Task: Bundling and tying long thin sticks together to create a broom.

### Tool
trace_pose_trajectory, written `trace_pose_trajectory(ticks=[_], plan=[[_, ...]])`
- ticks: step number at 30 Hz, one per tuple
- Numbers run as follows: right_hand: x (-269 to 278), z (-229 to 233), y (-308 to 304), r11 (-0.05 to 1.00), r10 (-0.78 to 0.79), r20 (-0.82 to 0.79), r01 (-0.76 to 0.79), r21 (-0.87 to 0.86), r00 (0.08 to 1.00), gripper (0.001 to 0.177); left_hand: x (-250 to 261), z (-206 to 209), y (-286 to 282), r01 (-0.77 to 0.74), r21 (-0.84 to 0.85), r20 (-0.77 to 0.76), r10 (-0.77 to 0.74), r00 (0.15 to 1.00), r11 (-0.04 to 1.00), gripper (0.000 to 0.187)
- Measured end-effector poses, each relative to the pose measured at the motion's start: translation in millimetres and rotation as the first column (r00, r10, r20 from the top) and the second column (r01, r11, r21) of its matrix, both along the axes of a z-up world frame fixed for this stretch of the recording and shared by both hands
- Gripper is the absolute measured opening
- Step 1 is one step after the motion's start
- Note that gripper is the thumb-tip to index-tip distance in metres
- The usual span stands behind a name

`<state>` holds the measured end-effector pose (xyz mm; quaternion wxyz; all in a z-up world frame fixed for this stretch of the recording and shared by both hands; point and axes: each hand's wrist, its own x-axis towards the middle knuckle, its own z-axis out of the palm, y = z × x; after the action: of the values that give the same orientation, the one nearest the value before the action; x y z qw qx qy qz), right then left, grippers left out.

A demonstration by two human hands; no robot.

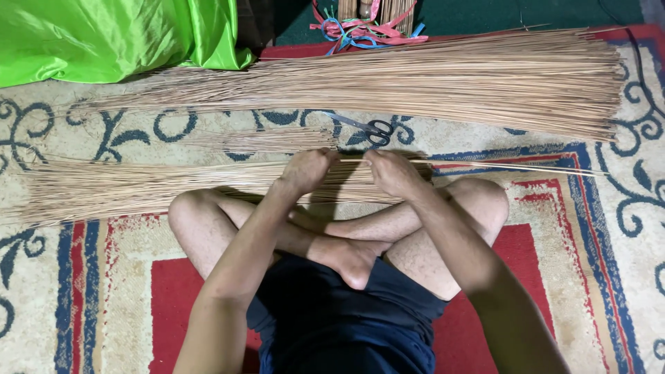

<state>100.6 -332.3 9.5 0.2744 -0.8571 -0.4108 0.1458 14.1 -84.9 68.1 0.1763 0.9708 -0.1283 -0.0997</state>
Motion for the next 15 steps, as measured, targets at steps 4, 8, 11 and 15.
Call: trace_pose_trajectory(ticks=[4, 8, 11, 15], plan=[[27.6, -12.6, -55.2, 0.997, -0.039, 0.01, 0.039, -0.067, 0.999, 0.015, -5.3, -53.8, 45.9, -0.031, 0.035, -0.006, 0.031, 0.999, 0.999, 0.022], [29.3, 15.5, -74.6, 0.991, -0.084, -0.029, 0.08, -0.111, 0.996, 0.017, -6.1, -67.5, 52.0, -0.058, 0.018, 0.029, 0.058, 0.998, 0.998, 0.022], [22.3, 13.6, -53.1, 0.992, -0.061, -0.044, 0.056, -0.111, 0.997, 0.018, -8.3, -51.5, 33.1, -0.059, -0.005, 0.04, 0.059, 0.997, 0.998, 0.022], [-19.6, 55.4, -2.8, 0.998, -0.015, -0.028, 0.013, -0.055, 0.999, 0.015, -13.1, -11.5, 0.5, -0.059, -0.055, -0.003, 0.059, 0.998, 0.997, 0.023]])
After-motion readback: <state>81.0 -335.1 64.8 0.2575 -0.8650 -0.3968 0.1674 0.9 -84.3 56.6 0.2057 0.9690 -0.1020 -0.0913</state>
